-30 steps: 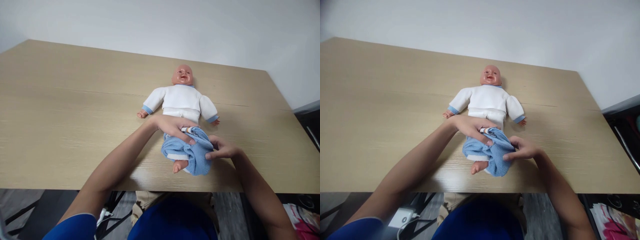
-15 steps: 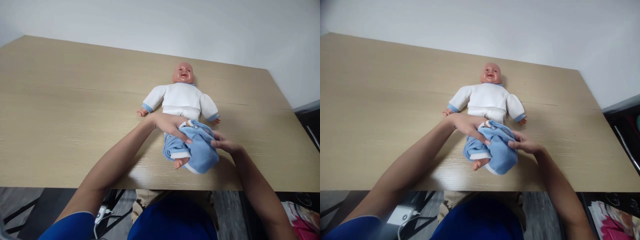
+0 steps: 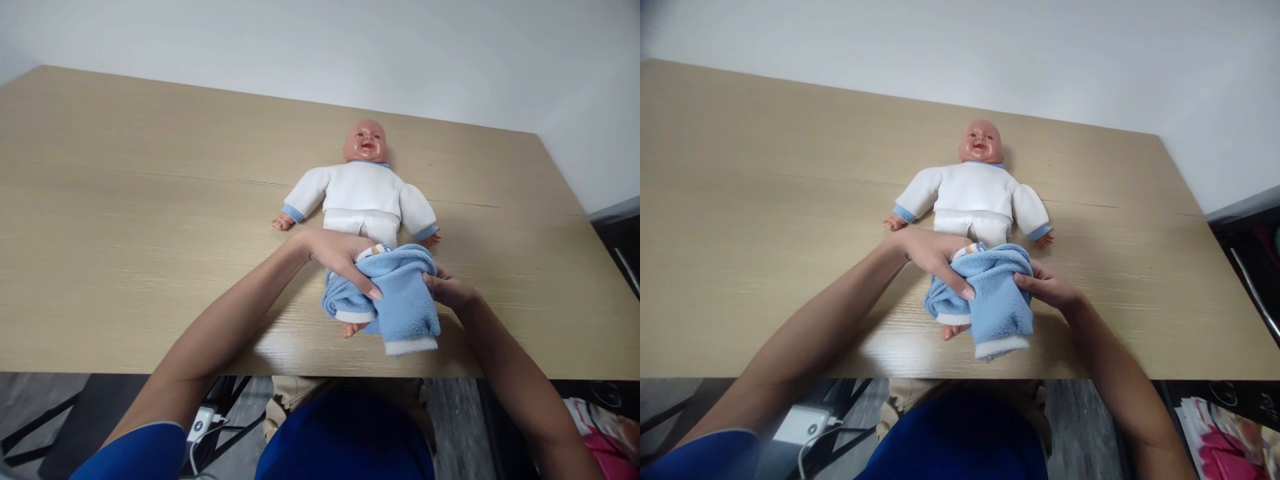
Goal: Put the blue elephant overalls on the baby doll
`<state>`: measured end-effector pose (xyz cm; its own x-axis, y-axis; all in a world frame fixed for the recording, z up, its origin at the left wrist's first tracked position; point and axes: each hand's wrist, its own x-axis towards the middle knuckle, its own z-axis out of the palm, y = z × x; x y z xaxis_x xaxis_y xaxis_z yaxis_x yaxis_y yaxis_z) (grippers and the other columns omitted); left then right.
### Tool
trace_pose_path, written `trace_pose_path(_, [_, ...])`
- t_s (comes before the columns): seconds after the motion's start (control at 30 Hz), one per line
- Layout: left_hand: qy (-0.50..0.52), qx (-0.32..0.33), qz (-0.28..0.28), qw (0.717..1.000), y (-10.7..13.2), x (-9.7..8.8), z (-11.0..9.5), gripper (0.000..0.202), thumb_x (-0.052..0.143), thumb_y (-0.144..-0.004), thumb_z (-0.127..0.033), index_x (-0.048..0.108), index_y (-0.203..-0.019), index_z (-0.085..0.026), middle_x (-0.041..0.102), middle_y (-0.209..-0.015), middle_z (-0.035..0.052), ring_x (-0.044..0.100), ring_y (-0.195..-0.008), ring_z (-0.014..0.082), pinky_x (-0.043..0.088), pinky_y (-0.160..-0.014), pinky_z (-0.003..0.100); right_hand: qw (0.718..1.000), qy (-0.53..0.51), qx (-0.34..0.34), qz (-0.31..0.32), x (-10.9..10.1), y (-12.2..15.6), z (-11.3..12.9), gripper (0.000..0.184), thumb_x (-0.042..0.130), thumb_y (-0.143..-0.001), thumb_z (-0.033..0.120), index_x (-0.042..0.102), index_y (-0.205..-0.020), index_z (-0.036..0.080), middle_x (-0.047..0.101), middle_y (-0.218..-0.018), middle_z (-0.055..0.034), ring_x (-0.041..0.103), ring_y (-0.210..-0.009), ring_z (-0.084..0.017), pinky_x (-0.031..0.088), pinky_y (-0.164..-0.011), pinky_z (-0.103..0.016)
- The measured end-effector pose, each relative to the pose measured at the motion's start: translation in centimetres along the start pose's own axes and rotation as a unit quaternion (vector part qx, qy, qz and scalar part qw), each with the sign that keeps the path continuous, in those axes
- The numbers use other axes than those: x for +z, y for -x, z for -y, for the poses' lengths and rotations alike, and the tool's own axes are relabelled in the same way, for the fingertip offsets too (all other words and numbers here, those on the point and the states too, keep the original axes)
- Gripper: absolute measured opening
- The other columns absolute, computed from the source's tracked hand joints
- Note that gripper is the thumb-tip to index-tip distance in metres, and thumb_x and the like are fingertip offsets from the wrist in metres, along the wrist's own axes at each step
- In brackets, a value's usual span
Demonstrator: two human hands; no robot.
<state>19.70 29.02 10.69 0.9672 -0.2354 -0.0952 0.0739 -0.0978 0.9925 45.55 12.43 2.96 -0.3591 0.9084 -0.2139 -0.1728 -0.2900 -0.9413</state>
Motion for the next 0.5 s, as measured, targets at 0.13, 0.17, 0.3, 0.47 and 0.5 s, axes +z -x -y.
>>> trace_pose_path(0.13, [0.017, 0.027, -0.037, 0.999, 0.2, -0.3, 0.5, 0.036, 0.096, -0.090, -0.049, 0.089, -0.105, -0.017, 0.088, -0.110, 0.0077, 0.081, -0.104, 0.0249, 0.068, -0.098, 0.030, 0.996, 0.026, 0.006, 0.084, -0.5, -0.2, 0.6, 0.050, 0.093, -0.090, 0.067, 0.080, -0.110, 0.023, 0.070, -0.088, 0.0015, 0.062, -0.076, -0.016, 0.054, -0.070, -0.025])
trace_pose_path(0.17, [0.020, 0.032, -0.051, 0.998, 0.2, -0.2, 0.6, 0.037, 0.096, -0.089, -0.049, 0.089, -0.106, -0.017, 0.088, -0.112, 0.0084, 0.081, -0.107, 0.0253, 0.068, -0.101, 0.031, 0.991, 0.032, 0.009, 0.129, -0.7, -0.1, 0.7, 0.057, 0.096, -0.086, 0.068, 0.081, -0.118, 0.022, 0.073, -0.093, 0.0003, 0.067, -0.083, -0.017, 0.056, -0.075, -0.026])
trace_pose_path(0.3, [0.048, 0.019, -0.057, 0.997, -0.1, 0.3, 0.7, 0.043, 0.101, -0.084, -0.049, 0.088, -0.107, -0.015, 0.088, -0.108, 0.0095, 0.084, -0.103, 0.0271, 0.070, -0.100, 0.033, 0.973, 0.024, 0.007, 0.231, -1.1, 0.4, 0.6, 0.090, 0.108, -0.067, 0.066, 0.078, -0.140, 0.022, 0.081, -0.108, -0.0043, 0.077, -0.099, -0.025, 0.062, -0.094, -0.035])
trace_pose_path(0.47, [0.190, -0.044, 0.122, 0.973, -0.4, 1.5, 0.2, 0.044, 0.101, -0.085, -0.051, 0.090, -0.112, -0.017, 0.088, -0.096, 0.0115, 0.088, -0.092, 0.0317, 0.075, -0.089, 0.040, 0.997, -0.017, 0.002, 0.075, -0.3, 0.7, -0.3, 0.068, 0.104, -0.069, 0.063, 0.082, -0.123, 0.028, 0.079, -0.089, -0.0030, 0.077, -0.087, -0.027, 0.064, -0.081, -0.038])
trace_pose_path(0.5, [0.215, -0.051, 0.147, 0.964, -0.4, 1.7, 0.2, 0.046, 0.100, -0.086, -0.052, 0.090, -0.114, -0.018, 0.088, -0.097, 0.0122, 0.089, -0.092, 0.0329, 0.076, -0.090, 0.042, 0.999, -0.020, 0.002, 0.040, -0.1, 0.6, -0.4, 0.065, 0.104, -0.067, 0.064, 0.083, -0.117, 0.029, 0.078, -0.086, -0.0031, 0.076, -0.086, -0.029, 0.064, -0.079, -0.039])
